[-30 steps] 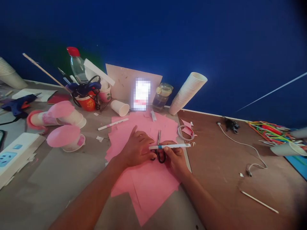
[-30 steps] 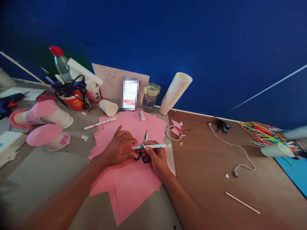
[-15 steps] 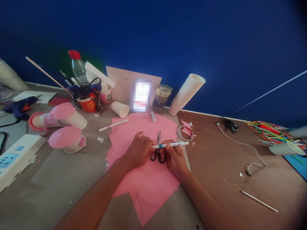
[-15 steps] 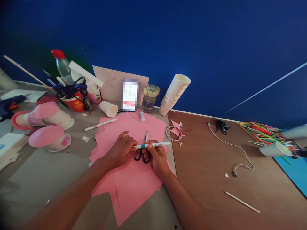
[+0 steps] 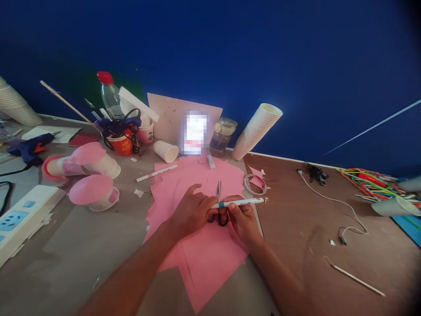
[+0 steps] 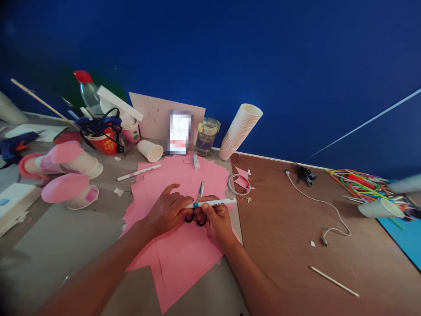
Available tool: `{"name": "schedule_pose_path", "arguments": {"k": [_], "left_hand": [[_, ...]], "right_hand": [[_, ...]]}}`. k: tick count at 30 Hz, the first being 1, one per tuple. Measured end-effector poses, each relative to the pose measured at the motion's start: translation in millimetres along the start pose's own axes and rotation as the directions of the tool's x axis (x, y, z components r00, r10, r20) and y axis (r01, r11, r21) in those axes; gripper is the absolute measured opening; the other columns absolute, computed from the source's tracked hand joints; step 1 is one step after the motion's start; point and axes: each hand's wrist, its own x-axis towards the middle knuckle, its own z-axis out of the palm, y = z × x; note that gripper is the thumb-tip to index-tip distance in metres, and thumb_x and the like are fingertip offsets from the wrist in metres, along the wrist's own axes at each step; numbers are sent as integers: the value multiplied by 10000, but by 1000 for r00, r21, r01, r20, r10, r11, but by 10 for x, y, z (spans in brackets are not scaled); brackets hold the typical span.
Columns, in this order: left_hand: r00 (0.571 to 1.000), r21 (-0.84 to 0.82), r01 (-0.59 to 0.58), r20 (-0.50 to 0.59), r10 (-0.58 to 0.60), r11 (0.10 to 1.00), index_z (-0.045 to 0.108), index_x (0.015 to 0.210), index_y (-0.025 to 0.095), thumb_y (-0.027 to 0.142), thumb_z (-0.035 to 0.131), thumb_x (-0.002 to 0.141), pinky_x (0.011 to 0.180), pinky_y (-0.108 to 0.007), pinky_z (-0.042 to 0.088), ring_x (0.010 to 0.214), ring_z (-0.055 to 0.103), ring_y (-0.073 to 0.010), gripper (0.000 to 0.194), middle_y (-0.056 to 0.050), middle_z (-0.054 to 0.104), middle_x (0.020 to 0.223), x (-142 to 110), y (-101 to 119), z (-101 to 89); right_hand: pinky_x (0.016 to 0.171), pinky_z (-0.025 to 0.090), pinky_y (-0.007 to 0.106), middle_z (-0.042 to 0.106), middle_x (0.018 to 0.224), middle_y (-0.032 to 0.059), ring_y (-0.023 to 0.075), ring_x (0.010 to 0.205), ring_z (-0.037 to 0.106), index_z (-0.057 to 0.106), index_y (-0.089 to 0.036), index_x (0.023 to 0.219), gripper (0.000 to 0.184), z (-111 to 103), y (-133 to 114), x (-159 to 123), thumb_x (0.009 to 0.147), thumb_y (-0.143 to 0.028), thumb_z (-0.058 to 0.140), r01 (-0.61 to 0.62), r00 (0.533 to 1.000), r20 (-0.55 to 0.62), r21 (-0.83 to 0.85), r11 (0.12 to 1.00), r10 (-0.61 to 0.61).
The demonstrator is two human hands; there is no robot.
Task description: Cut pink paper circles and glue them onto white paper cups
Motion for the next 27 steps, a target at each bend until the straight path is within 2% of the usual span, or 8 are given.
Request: {"name": "schedule_pose_path", "arguments": {"k": [9, 12, 15, 16, 18, 20, 23, 27], "left_hand": [[1000, -52, 21, 17, -20, 998, 537, 862, 185, 205, 409, 890, 955, -429, 367, 587, 587, -118, 133, 30, 663, 649, -16, 32, 73], [998, -92, 54, 50, -50, 994, 536, 837, 185, 187, 399, 876, 944, -424, 373, 560, 567, -116, 142, 36, 647, 618, -20, -18, 51], [980, -131, 201, 23, -200, 971, 543, 796, 197, 195, 363, 874, 834, -385, 433, 553, 540, -133, 197, 31, 586, 551, -41, -135, -34], [948, -169, 309, -31, -318, 936, 548, 809, 195, 215, 344, 887, 754, -344, 451, 612, 553, -151, 219, 16, 565, 551, -49, -175, -64], [857, -285, 456, -117, -503, 843, 549, 917, 186, 265, 323, 910, 663, -294, 443, 610, 538, -145, 239, 10, 549, 589, -61, -235, -104], [820, -368, 496, -99, -564, 786, 521, 1073, 186, 286, 313, 921, 618, -265, 425, 584, 516, -132, 277, 20, 533, 611, -69, -261, -104], [859, -382, 475, 4, -513, 793, 502, 1138, 197, 269, 319, 915, 653, -266, 427, 657, 538, -137, 298, 3, 566, 697, -81, -258, -40], [902, -249, 431, 159, -402, 867, 531, 1077, 202, 177, 349, 870, 698, -303, 430, 791, 552, -173, 277, -44, 606, 890, -94, -274, 35]], "right_hand": [[422, 437, 237, 614, 593, -16, 110, 466, 524, 640, -184, 863, 173, 76, -27, -14, 810, -347, 622, 7, 1000, 16, 6, 1000, -7], [417, 428, 223, 616, 582, -22, 104, 462, 532, 644, -189, 823, 149, -6, -129, 47, 797, -335, 636, 18, 999, -44, 15, 1000, -17], [548, 488, 224, 620, 595, -36, 100, 565, 585, 638, -201, 742, 110, -250, -333, 161, 764, -303, 672, 204, 938, -298, 60, 977, -177], [598, 501, 232, 606, 577, -44, 100, 592, 591, 640, -204, 747, 117, -338, -400, 194, 766, -317, 667, 277, 900, -372, 86, 957, -227], [615, 503, 228, 591, 564, -58, 86, 563, 573, 641, -207, 776, 124, -460, -486, 229, 769, -329, 663, 325, 874, -420, 131, 937, -245], [660, 515, 256, 595, 573, -62, 76, 521, 548, 641, -213, 797, 127, -472, -491, 223, 778, -338, 652, 287, 905, -371, 177, 941, -206], [620, 512, 267, 600, 560, -42, 114, 585, 592, 646, -218, 817, 150, -324, -397, 175, 777, -363, 651, 165, 954, -277, 184, 969, -110], [487, 448, 219, 622, 581, -15, 120, 558, 578, 643, -216, 835, 158, -114, -263, 95, 791, -368, 634, 64, 982, -184, 104, 993, -44]]}}
